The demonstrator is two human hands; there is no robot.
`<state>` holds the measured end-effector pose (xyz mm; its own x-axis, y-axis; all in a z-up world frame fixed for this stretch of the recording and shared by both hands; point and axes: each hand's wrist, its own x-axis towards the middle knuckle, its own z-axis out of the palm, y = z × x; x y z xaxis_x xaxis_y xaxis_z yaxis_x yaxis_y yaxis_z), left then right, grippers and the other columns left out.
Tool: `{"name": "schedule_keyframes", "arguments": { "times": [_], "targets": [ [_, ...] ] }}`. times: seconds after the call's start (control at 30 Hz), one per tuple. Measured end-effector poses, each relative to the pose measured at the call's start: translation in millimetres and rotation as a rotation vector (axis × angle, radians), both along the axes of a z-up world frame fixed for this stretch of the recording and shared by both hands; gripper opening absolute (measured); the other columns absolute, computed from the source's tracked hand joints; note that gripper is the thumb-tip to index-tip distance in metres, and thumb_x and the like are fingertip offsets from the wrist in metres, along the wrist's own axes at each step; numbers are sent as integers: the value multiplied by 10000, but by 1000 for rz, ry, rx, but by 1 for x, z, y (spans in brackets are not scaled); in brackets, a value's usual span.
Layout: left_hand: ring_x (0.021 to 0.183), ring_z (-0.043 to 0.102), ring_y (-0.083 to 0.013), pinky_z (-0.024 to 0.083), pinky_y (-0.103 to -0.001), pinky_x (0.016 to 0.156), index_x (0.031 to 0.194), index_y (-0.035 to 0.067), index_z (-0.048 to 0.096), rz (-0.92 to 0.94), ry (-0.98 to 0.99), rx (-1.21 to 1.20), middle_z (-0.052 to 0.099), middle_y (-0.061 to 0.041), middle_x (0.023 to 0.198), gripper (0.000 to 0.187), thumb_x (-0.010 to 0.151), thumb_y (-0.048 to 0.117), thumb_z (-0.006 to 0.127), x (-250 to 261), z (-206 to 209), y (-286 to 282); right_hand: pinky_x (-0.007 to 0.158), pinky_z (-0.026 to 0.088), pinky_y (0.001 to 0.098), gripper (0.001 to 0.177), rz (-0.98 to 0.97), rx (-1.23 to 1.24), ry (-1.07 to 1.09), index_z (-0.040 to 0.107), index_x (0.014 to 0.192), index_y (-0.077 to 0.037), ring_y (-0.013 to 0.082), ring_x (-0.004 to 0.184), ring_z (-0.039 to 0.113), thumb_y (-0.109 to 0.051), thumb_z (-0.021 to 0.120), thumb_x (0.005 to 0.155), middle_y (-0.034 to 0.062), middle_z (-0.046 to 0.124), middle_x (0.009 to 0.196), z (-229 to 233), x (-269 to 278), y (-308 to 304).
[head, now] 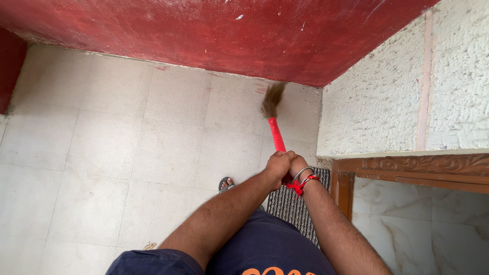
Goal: The person sweeps a tiled floor using a broom, moving debris toward a door.
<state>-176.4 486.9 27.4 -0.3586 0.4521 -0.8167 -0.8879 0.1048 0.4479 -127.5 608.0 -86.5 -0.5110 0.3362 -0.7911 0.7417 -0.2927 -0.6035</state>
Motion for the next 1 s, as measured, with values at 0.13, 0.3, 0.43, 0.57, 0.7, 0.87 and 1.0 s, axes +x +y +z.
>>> {"name": "schedule_keyframes", "arguments": {
  "times": [0.13, 0.3, 0.43, 0.57, 0.7, 0.87, 1.0],
  "targets": [
    [611, 616, -215, 513, -371, 442, 1067, 110, 579, 61, 36, -8, 637, -95, 868, 235, 930, 289, 647, 13, 9, -5, 357, 424, 395, 278, -43, -54, 18, 687, 1012, -30, 240, 457, 563, -184, 455, 1011, 107, 631, 678, 17, 8, -9],
    [568, 592, -207, 486, -360, 418, 1069, 107, 577, 43, 67, 31, 636, -93, 839, 236, 924, 288, 624, 30, 14, -10, 334, 388, 397, 276, -13, 35, 9, 666, 1009, -27, 251, 428, 536, -213, 463, 1014, 110, 599, 655, 31, 23, -18],
    [562, 591, -175, 489, -333, 429, 1060, 91, 616, 33, 41, 44, 646, -82, 829, 239, 932, 294, 613, 47, 6, -23, 357, 427, 405, 318, -13, 34, -65, 637, 1019, 11, 270, 448, 568, -264, 478, 1028, 135, 613, 684, 36, 33, -35],
    [551, 568, -177, 482, -331, 430, 1032, 81, 615, 109, 33, -7, 626, -84, 808, 245, 932, 305, 602, 68, -1, -38, 404, 492, 429, 298, 106, -1, -98, 640, 1031, 19, 280, 495, 625, -226, 472, 1005, 148, 650, 721, 33, 44, -48],
    [541, 559, -201, 473, -350, 417, 1008, 48, 583, 212, 66, 17, 599, -79, 783, 277, 905, 295, 653, 86, -1, -54, 387, 419, 399, 322, 55, -171, -52, 639, 1015, 2, 251, 480, 551, -294, 513, 1025, 105, 592, 697, 21, 59, -64],
    [613, 636, -189, 532, -335, 469, 1038, 111, 577, 157, 124, -16, 654, -73, 836, 300, 852, 301, 718, 107, 16, -77, 492, 556, 384, 215, -72, -286, 155, 663, 1045, -13, 232, 634, 659, -166, 520, 994, 102, 670, 820, 12, 83, -80],
    [624, 647, -195, 530, -334, 467, 1050, 129, 596, 88, 120, 10, 674, -74, 848, 307, 838, 302, 736, 122, 18, -90, 432, 496, 388, 206, 27, -302, 273, 649, 1070, -50, 236, 593, 588, -209, 534, 1004, 81, 615, 808, 17, 106, -95]
  ]
}}
